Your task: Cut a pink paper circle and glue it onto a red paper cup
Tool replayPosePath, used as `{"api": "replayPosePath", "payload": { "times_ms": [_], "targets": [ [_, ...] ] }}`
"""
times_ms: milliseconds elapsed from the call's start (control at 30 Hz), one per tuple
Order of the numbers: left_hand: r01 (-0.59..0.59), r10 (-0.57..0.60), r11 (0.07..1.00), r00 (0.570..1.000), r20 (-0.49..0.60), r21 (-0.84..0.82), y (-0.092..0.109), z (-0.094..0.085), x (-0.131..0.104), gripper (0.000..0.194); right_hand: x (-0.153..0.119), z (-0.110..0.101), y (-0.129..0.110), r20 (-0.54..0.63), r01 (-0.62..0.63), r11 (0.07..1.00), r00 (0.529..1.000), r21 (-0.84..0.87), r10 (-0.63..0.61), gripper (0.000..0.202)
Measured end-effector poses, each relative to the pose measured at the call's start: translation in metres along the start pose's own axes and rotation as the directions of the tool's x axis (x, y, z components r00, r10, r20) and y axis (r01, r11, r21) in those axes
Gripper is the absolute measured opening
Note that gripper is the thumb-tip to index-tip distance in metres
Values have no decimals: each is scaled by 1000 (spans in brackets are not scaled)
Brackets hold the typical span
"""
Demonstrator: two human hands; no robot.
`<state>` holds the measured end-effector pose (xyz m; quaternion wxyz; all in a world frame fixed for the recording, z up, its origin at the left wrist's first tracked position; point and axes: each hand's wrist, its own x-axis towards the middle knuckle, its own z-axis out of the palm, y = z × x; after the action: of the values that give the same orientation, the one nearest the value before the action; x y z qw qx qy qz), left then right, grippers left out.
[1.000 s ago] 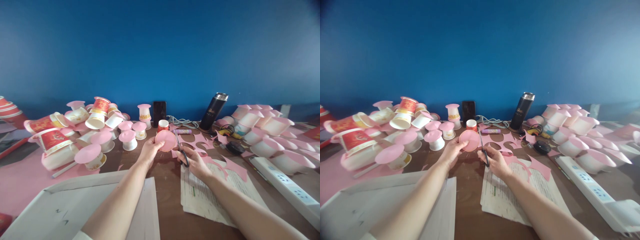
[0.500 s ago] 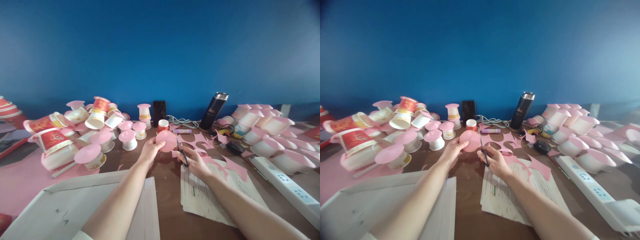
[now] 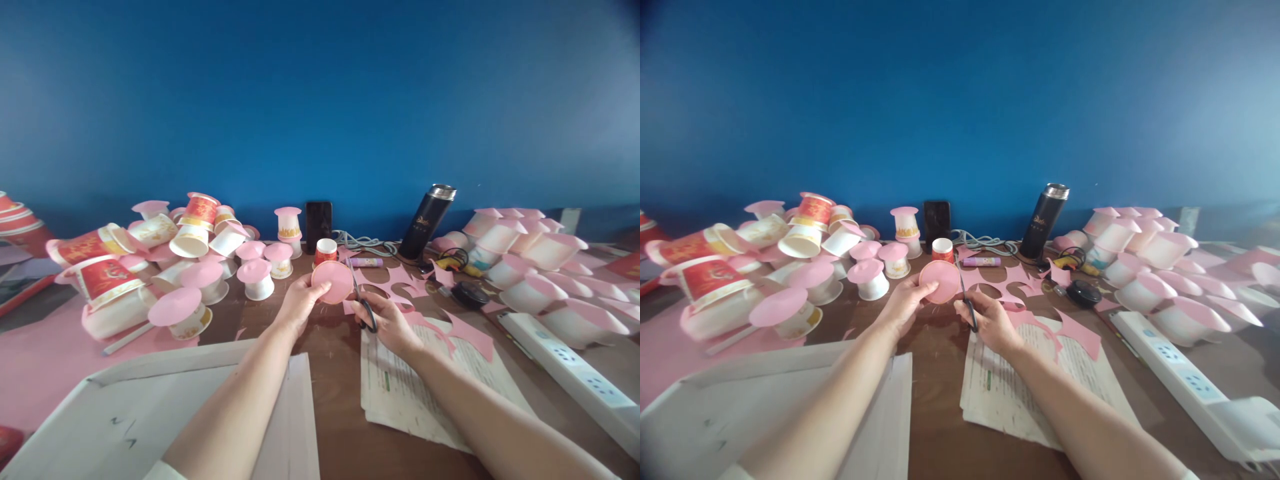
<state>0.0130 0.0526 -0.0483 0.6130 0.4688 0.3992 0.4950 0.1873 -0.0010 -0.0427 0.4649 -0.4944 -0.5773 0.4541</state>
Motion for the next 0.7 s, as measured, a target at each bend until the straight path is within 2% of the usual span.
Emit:
{"api": "replayPosePath", "payload": {
  "times_ms": [367, 700],
  "targets": [
    [17, -17, 1000, 1000, -18, 1, 0, -2, 2, 37, 0, 1, 3, 4, -28, 999, 1000, 19, 28, 46],
    [26, -26, 999, 1000, -16, -23, 1, -3, 1, 37, -1, -2, 6, 31, 13, 999, 999, -34, -12, 43]
  ]
}}
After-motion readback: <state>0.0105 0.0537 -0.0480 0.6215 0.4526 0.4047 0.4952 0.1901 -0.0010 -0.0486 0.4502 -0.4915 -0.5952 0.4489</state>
